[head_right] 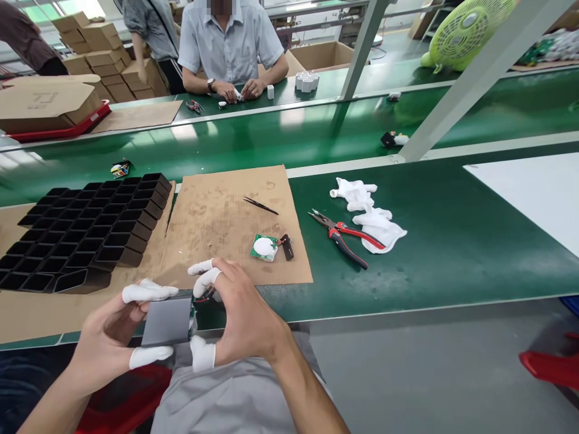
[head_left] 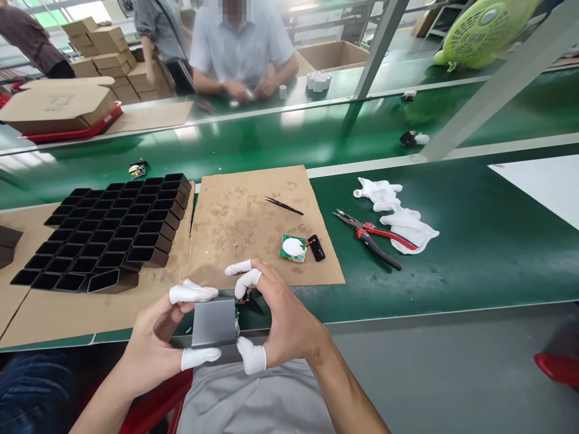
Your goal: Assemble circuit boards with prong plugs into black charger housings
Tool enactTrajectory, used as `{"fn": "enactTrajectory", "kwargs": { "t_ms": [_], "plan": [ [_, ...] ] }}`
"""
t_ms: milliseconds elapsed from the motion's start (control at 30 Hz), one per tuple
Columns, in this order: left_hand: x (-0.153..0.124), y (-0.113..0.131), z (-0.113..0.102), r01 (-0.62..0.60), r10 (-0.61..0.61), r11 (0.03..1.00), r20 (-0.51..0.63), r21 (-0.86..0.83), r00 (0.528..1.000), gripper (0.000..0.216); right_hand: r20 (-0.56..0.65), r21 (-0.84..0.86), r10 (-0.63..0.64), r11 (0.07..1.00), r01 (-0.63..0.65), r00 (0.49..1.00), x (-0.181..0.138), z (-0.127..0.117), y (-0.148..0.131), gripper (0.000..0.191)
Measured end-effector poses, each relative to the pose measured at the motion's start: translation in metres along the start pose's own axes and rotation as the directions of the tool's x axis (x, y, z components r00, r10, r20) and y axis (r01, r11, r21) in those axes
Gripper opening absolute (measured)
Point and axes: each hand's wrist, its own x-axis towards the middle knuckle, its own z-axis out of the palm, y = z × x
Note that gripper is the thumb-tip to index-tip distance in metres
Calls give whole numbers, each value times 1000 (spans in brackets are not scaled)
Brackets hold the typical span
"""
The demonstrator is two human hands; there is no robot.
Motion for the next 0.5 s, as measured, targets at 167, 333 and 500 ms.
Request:
{"fn": "enactTrajectory", "kwargs": {
  "t_ms": [167, 333, 500],
  "plan": [
    [2, 2, 1, 12, -12, 1000, 2, 29, 1000, 67, 2, -2, 14, 1000, -14, 1000, 0, 0, 0, 58],
    [3, 4, 2, -16, 16, 999, -2, 40, 1000, 66, 10, -1, 15, 1000, -15, 1000, -1, 0, 0, 57],
    [2, 8, 0, -34, 35, 998, -18, 50, 999, 61, -19, -28, -1, 1000, 1, 1000, -2, -1, -3, 54]
  ]
}}
